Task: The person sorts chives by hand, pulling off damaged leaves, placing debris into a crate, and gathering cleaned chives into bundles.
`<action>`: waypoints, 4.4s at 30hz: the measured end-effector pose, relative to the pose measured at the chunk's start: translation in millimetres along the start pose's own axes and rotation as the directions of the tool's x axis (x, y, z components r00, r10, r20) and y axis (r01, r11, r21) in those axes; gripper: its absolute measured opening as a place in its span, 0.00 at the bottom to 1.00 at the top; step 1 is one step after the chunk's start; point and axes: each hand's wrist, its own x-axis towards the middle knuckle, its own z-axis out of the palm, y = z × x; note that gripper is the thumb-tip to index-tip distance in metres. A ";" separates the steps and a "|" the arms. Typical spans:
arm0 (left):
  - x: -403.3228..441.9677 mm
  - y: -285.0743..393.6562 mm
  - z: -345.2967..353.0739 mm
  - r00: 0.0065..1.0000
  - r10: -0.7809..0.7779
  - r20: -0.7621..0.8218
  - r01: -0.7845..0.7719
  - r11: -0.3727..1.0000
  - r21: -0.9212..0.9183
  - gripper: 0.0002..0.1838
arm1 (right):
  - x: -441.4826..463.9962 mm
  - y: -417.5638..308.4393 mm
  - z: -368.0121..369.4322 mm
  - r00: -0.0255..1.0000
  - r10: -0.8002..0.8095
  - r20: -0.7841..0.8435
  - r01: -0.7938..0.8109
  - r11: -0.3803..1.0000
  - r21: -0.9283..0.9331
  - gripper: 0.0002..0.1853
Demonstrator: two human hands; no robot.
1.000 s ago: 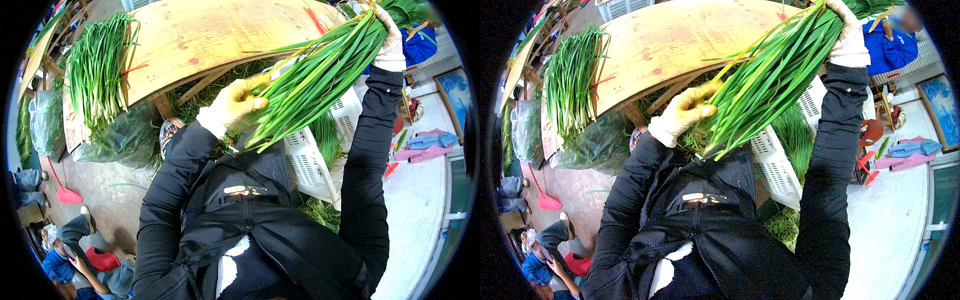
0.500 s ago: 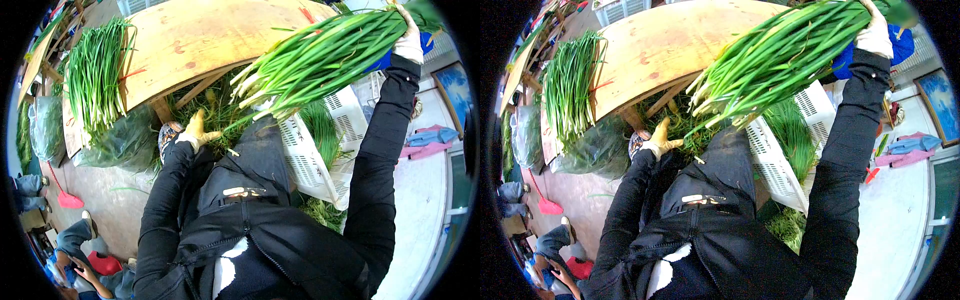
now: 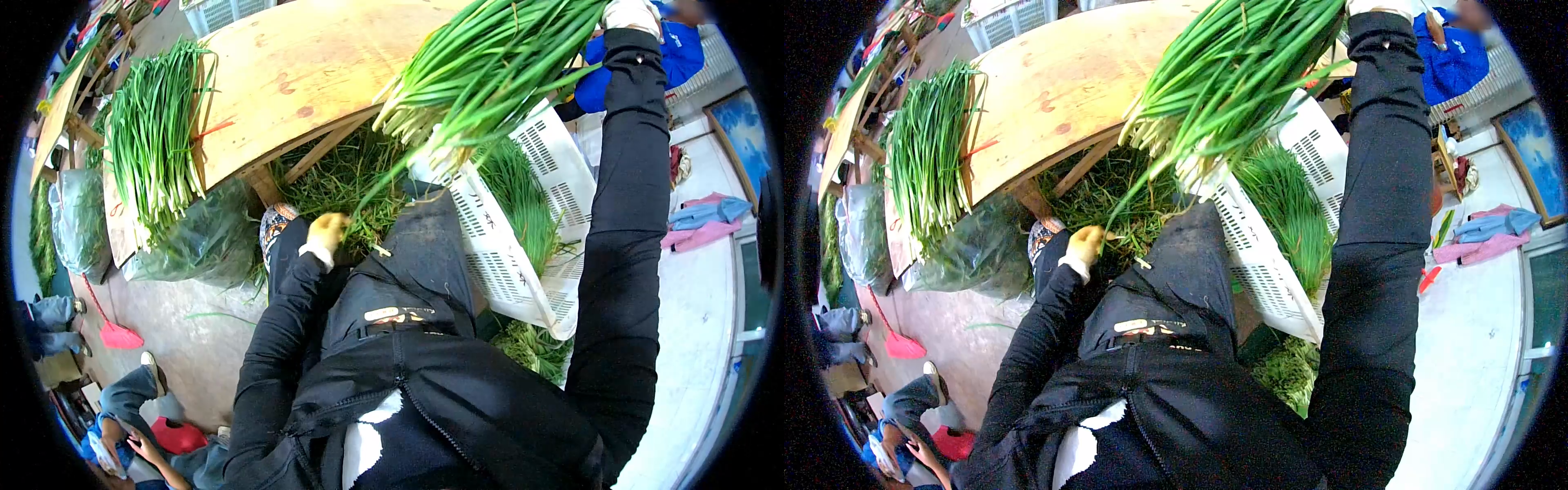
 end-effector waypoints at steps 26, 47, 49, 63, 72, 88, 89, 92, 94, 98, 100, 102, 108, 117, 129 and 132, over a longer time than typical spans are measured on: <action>12.5 12.1 31.1 0.878 0.456 0.143 -0.437 0.887 -0.147 0.28 | -4.4 -28.8 49.4 0.999 -0.035 0.027 0.044 0.882 -0.469 0.14; -35.4 115.5 -5.9 0.959 0.089 0.271 -0.277 0.510 0.814 0.41 | -24.5 -22.2 49.2 0.951 -0.203 0.232 0.307 0.697 -0.648 0.14; -65.8 185.4 -16.7 0.950 -0.001 0.311 -0.224 0.690 0.688 0.54 | -41.0 -23.1 69.7 0.840 -0.437 0.321 0.460 0.262 -0.848 0.15; -39.8 336.5 16.3 0.349 0.923 -0.163 -0.858 0.384 0.342 0.21 | -77.8 -44.4 209.3 0.712 0.077 0.698 0.537 0.580 -0.612 0.36; -85.3 316.3 -80.5 0.607 0.767 -0.209 -0.653 0.330 -0.682 0.09 | -174.7 43.2 128.8 0.826 0.148 0.544 0.217 0.807 -0.549 0.46; -28.3 231.4 -166.4 0.146 0.895 -0.421 -0.471 -0.312 -0.825 0.20 | -269.7 49.9 125.3 0.992 0.009 0.126 0.038 0.932 -0.360 0.07; -24.0 228.7 -170.0 0.000 0.867 -0.499 -0.821 -0.284 -0.494 0.21 | -262.7 61.2 124.3 0.988 -0.003 0.152 0.074 0.884 -0.462 0.08; -46.9 244.0 -141.4 -0.060 0.881 -0.470 -0.926 -0.225 -0.304 0.18 | -246.6 94.8 129.8 0.964 0.031 0.263 0.162 0.716 -0.679 0.14; -53.5 251.5 -126.2 -0.114 0.825 -0.554 -0.967 -0.219 -0.127 0.17 | -240.4 103.5 137.3 0.953 0.086 0.289 0.123 0.764 -0.634 0.21; -71.3 257.6 -121.0 0.239 0.866 -0.440 -0.542 -0.257 -0.800 0.14 | -234.3 115.0 153.1 0.669 0.506 0.544 -0.113 0.793 -0.599 0.37; -81.9 263.8 -109.0 0.209 0.881 -0.423 -0.579 -0.237 -0.780 0.13 | -238.2 111.7 160.3 0.834 0.236 0.499 -0.094 0.952 -0.293 0.27; -88.0 262.0 -111.2 0.299 0.929 -0.217 -0.513 -0.035 -0.858 0.12 | -231.9 107.8 163.4 0.627 0.512 0.586 -0.565 0.818 -0.110 0.15; -83.6 250.5 -138.6 0.384 0.913 -0.135 -0.469 0.067 -0.880 0.12 | -240.5 125.8 147.9 0.781 0.372 0.502 -0.623 0.409 0.666 0.11; -110.8 259.2 -145.3 0.183 0.978 -0.105 -0.416 -0.020 -0.909 0.13 | -281.0 145.1 87.8 0.837 0.408 0.364 -0.523 0.405 0.750 0.16; -144.2 270.3 -104.0 0.240 0.950 -0.198 -0.369 -0.100 -0.924 0.09 | -231.0 86.3 144.7 0.856 -0.180 0.485 0.274 0.953 -0.130 0.09; -139.4 274.1 -98.0 0.264 0.956 -0.129 -0.286 -0.050 -0.957 0.09 | -224.3 77.9 181.0 0.814 -0.135 0.565 0.274 0.947 -0.168 0.14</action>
